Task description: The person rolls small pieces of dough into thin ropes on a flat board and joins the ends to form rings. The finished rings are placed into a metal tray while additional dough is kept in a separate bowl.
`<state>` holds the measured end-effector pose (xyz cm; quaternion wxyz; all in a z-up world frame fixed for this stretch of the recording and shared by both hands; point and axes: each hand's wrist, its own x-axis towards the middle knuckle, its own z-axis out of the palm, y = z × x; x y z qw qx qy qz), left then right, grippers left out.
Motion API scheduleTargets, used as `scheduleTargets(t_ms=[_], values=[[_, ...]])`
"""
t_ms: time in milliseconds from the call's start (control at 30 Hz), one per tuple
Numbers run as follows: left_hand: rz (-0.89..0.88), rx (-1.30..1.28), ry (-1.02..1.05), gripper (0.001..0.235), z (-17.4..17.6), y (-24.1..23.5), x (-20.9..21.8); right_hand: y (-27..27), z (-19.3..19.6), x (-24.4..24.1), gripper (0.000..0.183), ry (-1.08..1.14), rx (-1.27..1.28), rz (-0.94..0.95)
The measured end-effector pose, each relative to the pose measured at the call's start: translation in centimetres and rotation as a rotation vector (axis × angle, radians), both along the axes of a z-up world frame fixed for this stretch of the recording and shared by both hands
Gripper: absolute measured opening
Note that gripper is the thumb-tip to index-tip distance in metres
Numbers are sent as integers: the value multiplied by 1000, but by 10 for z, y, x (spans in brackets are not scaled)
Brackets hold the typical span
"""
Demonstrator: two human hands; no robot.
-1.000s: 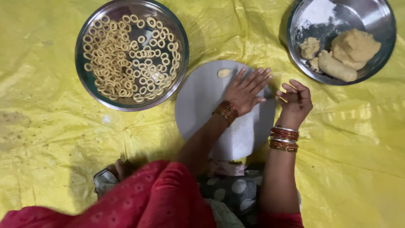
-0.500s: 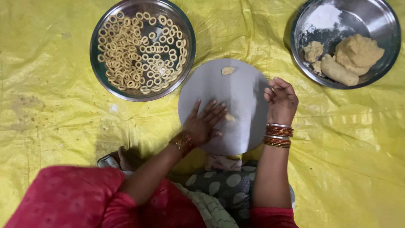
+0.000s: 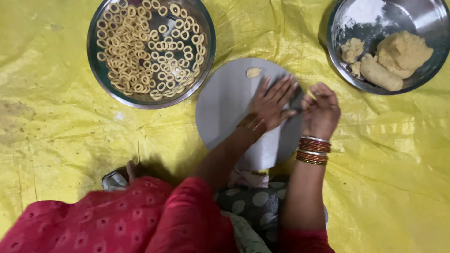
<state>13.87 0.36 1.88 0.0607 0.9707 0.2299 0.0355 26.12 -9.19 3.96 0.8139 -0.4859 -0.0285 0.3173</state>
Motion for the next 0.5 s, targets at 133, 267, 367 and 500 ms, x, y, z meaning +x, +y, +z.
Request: scheduleTargets(t_ms=[133, 267, 367, 500], values=[[-4, -143, 154, 90, 15, 21, 41, -12, 11, 17, 24, -8, 7, -122], [13, -102, 104, 95, 7, 12, 25, -19, 14, 24, 27, 165, 64, -161], [9, -42, 20, 99, -5, -7, -16, -18, 12, 21, 25, 205, 113, -120], [-11, -212, 53, 120, 1, -47, -118, -9, 14, 10, 25, 153, 52, -112]])
